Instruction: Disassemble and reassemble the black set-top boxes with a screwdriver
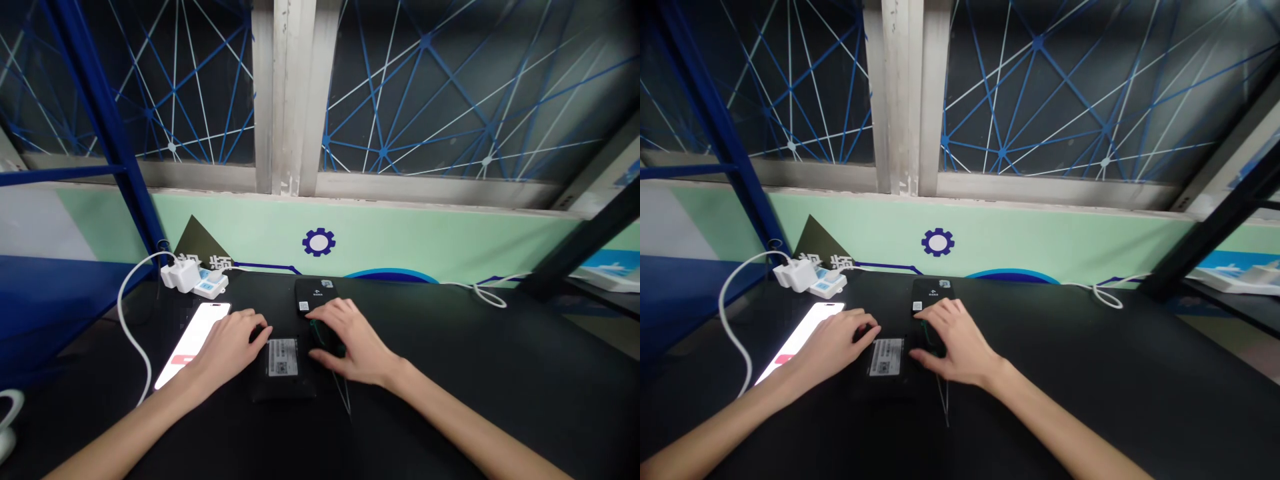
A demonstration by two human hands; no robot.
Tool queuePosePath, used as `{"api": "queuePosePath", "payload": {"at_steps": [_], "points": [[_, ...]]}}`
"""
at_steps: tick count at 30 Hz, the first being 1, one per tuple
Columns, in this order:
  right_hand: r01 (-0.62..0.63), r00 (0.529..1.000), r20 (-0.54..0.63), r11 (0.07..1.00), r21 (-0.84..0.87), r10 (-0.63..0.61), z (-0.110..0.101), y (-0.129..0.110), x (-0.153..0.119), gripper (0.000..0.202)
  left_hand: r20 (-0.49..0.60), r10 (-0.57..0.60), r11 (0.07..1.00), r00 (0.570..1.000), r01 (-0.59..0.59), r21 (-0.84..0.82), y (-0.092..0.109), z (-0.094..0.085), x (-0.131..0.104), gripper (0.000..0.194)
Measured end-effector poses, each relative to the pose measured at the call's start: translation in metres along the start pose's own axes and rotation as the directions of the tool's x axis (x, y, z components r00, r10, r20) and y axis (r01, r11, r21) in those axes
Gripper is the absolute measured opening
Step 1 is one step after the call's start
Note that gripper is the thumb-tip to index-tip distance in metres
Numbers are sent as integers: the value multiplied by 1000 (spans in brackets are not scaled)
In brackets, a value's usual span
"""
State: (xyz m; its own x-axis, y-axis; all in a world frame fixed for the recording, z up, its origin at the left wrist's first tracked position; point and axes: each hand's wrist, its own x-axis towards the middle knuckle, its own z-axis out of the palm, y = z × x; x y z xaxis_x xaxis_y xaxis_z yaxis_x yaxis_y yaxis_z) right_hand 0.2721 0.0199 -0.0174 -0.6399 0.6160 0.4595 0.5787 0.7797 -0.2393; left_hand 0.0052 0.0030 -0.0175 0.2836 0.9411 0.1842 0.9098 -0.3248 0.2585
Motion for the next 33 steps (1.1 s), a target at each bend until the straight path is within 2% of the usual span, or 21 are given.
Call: {"api": "queuePosePath", "payload": {"at_steps": [3, 6, 11, 15, 18, 21, 24, 27, 30, 33], "points": [[40, 994, 96, 997, 66, -46, 9, -8, -1, 82, 6, -12, 1000, 1000, 12, -1, 1, 0, 0, 27], [24, 985, 166, 997, 70, -35, 17, -8, 0, 102, 3, -13, 1000, 1000, 13, -11, 3, -1, 0, 29], [-24, 984, 180, 992, 124, 1, 22, -7, 1, 100, -42, -4, 999, 999, 6, 50, 4, -4, 0, 46], [-87, 988, 143, 984, 158, 64, 24, -4, 1, 111, -89, 11, 1000, 996, -10, 10, 3, -8, 0, 45], [-121, 990, 93, 968, 221, 103, 27, 0, 1, 116, -171, -14, 992, 985, -8, -125, 0, -12, 2, 38], [-102, 995, 23, 955, 279, 99, 30, 4, 1, 114, -228, -87, 937, 970, 2, -350, -6, -13, 5, 42], [-53, 997, -46, 959, 279, 69, 31, 5, 0, 109, -144, -183, 808, 973, 66, -585, -11, -12, 10, 53], [-29, 991, -118, 959, 281, 65, 31, 4, 0, 97, 16, -234, 610, 972, 160, -776, -12, -10, 14, 70], [0, 981, -183, 955, 295, 56, 30, 3, -1, 80, 210, -192, 442, 959, 275, -854, -12, -10, 17, 80], [43, 976, -216, 945, 324, 29, 29, 3, 0, 71, 348, -128, 348, 929, 370, -861, -14, -11, 16, 83]]}}
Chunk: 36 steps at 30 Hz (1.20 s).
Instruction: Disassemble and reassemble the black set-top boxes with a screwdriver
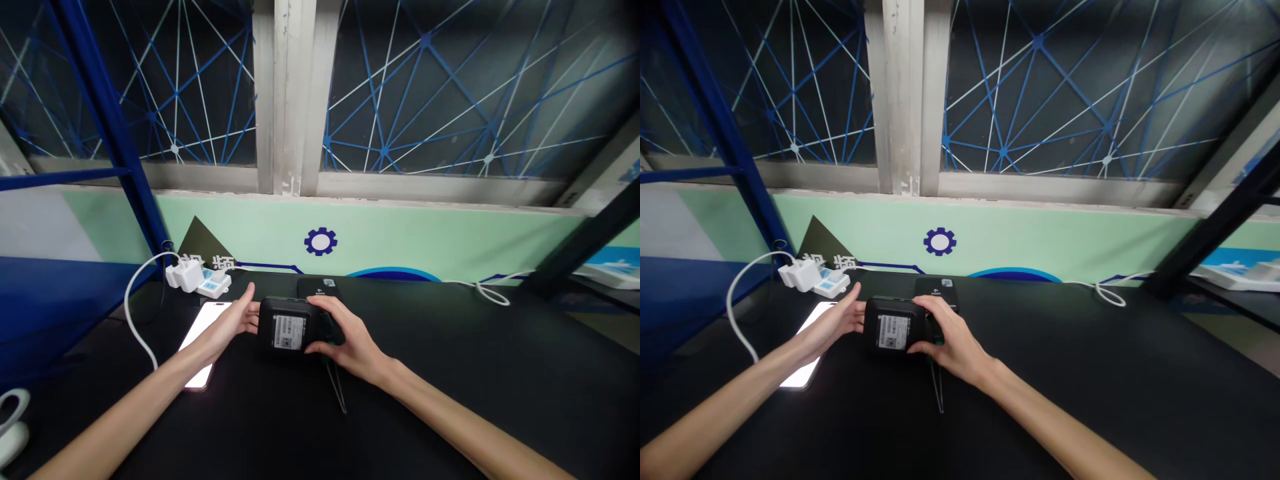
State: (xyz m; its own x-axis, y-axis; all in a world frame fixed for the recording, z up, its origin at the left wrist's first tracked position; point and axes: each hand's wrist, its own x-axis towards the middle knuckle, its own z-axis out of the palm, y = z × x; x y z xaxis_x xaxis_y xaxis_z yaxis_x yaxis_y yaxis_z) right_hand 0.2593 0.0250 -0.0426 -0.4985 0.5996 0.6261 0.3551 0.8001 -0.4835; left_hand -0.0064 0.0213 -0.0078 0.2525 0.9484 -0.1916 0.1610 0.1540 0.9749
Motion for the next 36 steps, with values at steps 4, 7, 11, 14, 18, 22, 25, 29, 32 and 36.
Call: {"api": "queuePosePath", "payload": {"at_steps": [4, 7, 11, 14, 18, 22, 25, 29, 32, 36], "points": [[11, 999, -34, 999, 38, -10, 0, -2, 1, 64, 53, -46, 998, 998, 48, -44, -1, -6, -2, 81], [45, 997, -62, 998, 44, -42, 1, -3, 1, 58, 103, -47, 996, 994, 54, -66, 2, -7, -3, 79], [119, 987, -109, 992, 29, -116, 6, -1, -3, 50, 126, -60, 991, 990, 74, -112, 6, -6, -6, 77], [162, 977, -140, 987, 13, -159, 10, 0, -7, 45, 131, -76, 985, 988, 94, -142, 9, -7, -7, 74], [200, 969, -154, 980, 23, -194, 9, -2, -7, 41, 141, -74, 984, 987, 95, -147, 11, -7, -9, 69], [275, 952, -143, 961, 17, -269, 4, -9, -4, 34, 117, -68, 996, 991, 74, -53, 11, -8, -10, 68], [307, 947, -94, 952, -12, -307, -1, -13, -4, 20, 116, -55, 998, 992, 57, -15, 7, -8, -8, 67], [325, 946, 32, 945, -38, -324, -1, -17, -4, 14, 99, -31, 998, 995, 36, -57, 0, -10, -4, 61], [291, 949, 130, 957, -9, -287, 2, -18, -3, 20, 74, -8, 999, 997, 10, -33, -5, -12, -2, 57], [227, 952, 207, 974, 25, -227, 6, -14, -3, 25, 31, 27, 1000, 999, -27, -8, -9, -11, 0, 51]]}}
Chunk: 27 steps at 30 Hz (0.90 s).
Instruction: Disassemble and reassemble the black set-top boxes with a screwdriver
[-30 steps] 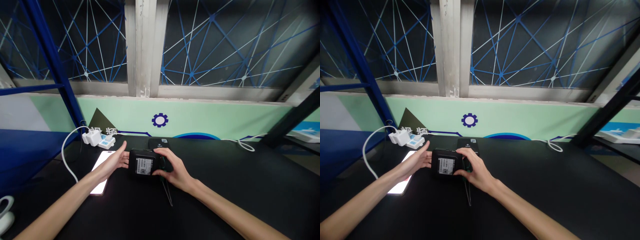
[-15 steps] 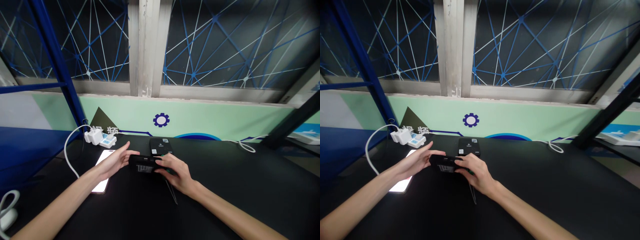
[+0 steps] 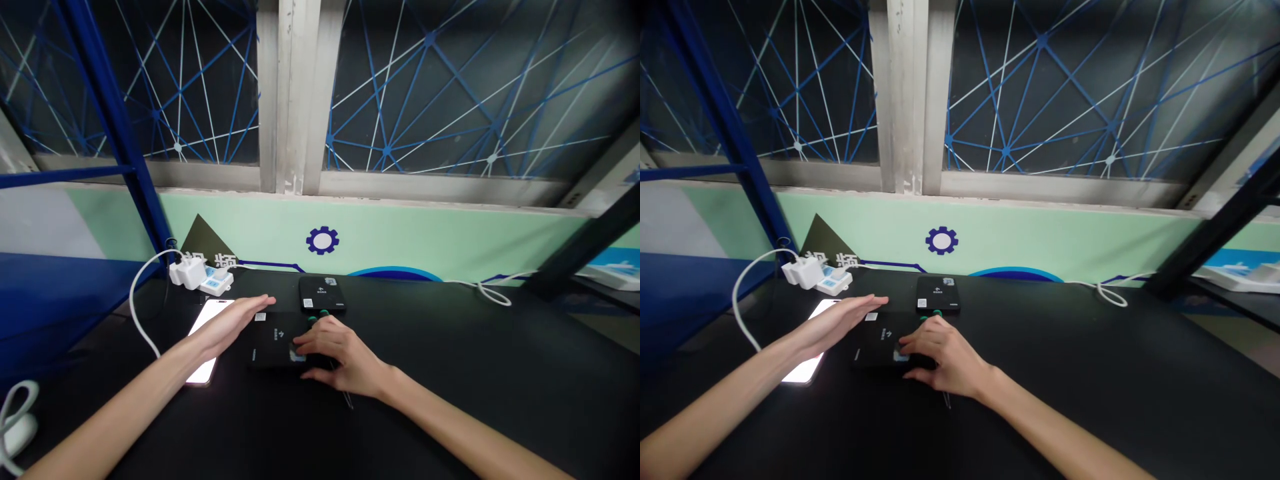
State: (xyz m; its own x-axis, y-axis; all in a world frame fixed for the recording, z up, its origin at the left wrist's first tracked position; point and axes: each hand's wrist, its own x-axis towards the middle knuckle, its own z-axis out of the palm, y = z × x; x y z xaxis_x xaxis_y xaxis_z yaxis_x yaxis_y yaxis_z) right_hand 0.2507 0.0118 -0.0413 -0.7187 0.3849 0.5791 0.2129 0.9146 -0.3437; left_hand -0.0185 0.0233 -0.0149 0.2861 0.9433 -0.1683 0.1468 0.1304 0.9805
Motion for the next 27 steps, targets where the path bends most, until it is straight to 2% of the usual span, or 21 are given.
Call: {"api": "queuePosePath", "payload": {"at_steps": [6, 9, 12, 14, 18, 23, 27], "points": [[-19, 1000, -5, 998, 56, 19, -3, 3, -3, 27, -44, 64, 992, 997, -58, 116, 3, 3, -2, 47], [-67, 996, -54, 998, -15, 66, -8, 1, -2, 25, -68, 59, 968, 996, -40, 249, 5, 6, -6, 46], [-204, 978, -88, 966, -160, 192, -13, 2, 0, 27, -8, 112, 897, 994, -98, 432, 5, 9, -8, 50], [-271, 963, -70, 936, -225, 262, -13, 5, 0, 32, 19, 178, 828, 984, -161, 537, 4, 10, -8, 50], [-314, 948, -25, 919, -240, 318, -11, 9, 0, 29, 32, 298, 699, 954, -241, 673, -3, 13, -7, 48], [-326, 945, -52, 912, -249, 323, -10, 9, -1, 29, 4, 321, 610, 947, -210, 764, -6, 17, -8, 53], [-324, 946, -67, 907, -269, 318, -10, 7, 0, 26, -70, 269, 540, 961, -90, 837, 1, 19, -11, 59]]}}
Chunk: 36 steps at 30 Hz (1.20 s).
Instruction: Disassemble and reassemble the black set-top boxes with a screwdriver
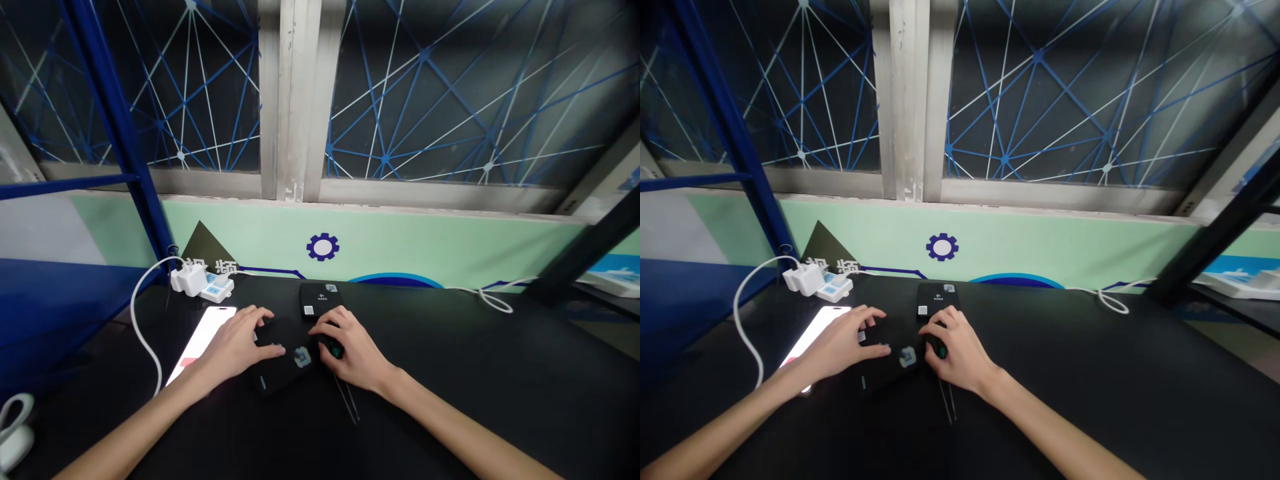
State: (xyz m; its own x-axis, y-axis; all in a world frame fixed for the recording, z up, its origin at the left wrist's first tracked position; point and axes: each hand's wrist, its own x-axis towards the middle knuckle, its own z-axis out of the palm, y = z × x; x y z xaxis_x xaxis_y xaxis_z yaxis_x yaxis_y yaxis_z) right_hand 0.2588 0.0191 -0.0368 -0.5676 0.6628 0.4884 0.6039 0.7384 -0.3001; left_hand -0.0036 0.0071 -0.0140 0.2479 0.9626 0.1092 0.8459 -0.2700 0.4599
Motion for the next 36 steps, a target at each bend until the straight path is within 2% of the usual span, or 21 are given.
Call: {"api": "queuePosePath", "payload": {"at_steps": [5, 10, 16, 18, 20, 22, 24, 26, 30, 36], "points": [[-37, 998, -47, 999, -15, 36, 1, -1, 0, 11, -115, -50, 986, 992, 68, 151, 1, -3, 0, 61], [-47, 998, -48, 998, -34, 46, 2, 0, 0, 12, -117, -88, 973, 989, 111, 201, -2, 3, 1, 65], [-90, 995, -40, 989, -114, 86, 2, 0, -2, 10, -182, -80, 929, 980, 140, 343, 1, 12, 2, 58], [-101, 995, -38, 985, -143, 96, 2, 0, -2, 9, -221, -5, 920, 975, 91, 380, 3, 12, 1, 50], [-110, 994, -35, 981, -160, 106, 2, 0, -2, 9, -236, 121, 919, 964, -19, 394, 6, 9, 0, 37], [-113, 994, -24, 980, -165, 111, 1, 0, -2, 9, -155, 261, 915, 953, -193, 353, 9, 4, -3, 31], [-114, 993, -8, 980, -164, 114, 0, -1, -2, 9, -70, 341, 913, 937, -313, 262, 11, 1, -7, 40], [-119, 992, 12, 980, -162, 122, -1, -3, -1, 10, -10, 386, 906, 923, -377, 192, 11, 1, -11, 53], [-142, 987, 50, 970, -195, 155, -4, -3, -1, 13, 40, 390, 905, 920, -391, 166, 7, 8, -14, 78], [-165, 980, 60, 945, -283, 189, -9, 0, -2, 12, 32, 360, 915, 933, -359, 185, 4, 15, -11, 75]]}}
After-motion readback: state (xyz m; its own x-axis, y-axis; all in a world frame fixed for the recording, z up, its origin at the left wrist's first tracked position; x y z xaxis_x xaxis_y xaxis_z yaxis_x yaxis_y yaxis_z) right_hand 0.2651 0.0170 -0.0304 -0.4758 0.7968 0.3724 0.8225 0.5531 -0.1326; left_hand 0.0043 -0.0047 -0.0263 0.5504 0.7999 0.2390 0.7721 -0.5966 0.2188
